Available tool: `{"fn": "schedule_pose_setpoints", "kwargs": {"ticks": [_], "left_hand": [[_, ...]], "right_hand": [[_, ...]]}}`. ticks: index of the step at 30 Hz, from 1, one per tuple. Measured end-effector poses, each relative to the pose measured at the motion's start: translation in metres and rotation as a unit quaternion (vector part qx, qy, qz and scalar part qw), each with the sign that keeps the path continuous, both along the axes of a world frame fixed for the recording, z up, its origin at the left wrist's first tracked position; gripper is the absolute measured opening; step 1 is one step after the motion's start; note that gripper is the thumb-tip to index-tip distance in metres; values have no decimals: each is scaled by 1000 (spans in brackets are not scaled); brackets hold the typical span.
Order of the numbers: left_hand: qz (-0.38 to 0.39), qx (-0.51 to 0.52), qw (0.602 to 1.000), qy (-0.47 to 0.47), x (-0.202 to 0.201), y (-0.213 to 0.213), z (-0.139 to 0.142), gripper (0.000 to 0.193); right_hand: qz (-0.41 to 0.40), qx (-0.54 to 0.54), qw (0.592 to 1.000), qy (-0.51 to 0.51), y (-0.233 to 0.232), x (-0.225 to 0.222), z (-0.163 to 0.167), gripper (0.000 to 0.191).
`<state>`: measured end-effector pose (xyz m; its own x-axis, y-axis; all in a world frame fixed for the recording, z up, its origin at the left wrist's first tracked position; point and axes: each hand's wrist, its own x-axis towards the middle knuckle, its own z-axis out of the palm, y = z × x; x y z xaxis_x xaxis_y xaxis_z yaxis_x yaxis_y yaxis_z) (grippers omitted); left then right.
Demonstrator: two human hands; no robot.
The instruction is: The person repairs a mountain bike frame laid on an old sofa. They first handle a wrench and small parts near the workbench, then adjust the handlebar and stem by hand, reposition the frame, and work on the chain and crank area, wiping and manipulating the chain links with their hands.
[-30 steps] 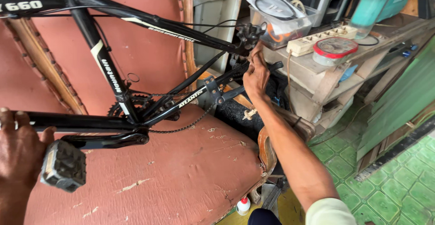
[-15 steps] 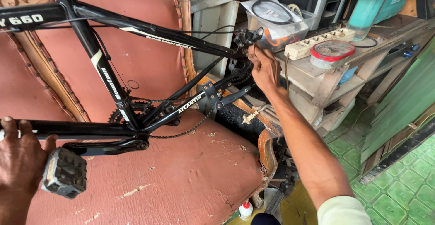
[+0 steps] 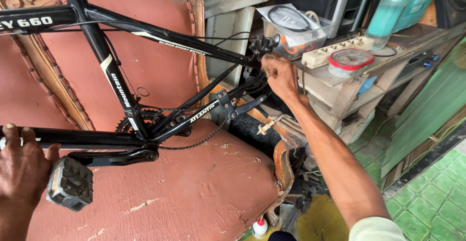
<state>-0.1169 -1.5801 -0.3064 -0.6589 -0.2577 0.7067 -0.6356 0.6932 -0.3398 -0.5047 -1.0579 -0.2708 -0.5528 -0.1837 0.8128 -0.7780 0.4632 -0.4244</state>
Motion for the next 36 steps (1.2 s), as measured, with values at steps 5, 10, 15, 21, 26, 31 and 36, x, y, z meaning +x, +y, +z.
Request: {"fn": "schedule_pose_setpoints", "kwargs": {"ticks": [5, 10, 15, 21, 26, 31, 36], "left_hand": [[91, -95, 988, -86, 5, 23, 21, 61], [139, -89, 967, -196, 12, 49, 47, 57], [136, -94, 966, -197, 10, 51, 45, 52], [89, -70, 992, -52, 8, 43, 36, 62], [87, 81, 985, -127, 23, 59, 84, 38], [17, 206, 977, -54, 19, 100, 120, 21], [-233, 202, 951, -14, -72, 193, 42, 15]], "right_hand": [[-62, -28, 997, 45, -2, 4, 35, 43], [-197, 119, 973, -14, -26, 9, 56, 32], [-154, 128, 979, -26, -13, 1, 59, 29], [-155, 201, 966, 48, 3, 7, 48, 49], [-136, 229, 958, 102, -6, 25, 44, 43], [-127, 201, 958, 160, -7, 31, 40, 43], [-96, 187, 966, 152, 0, 33, 40, 45]]}}
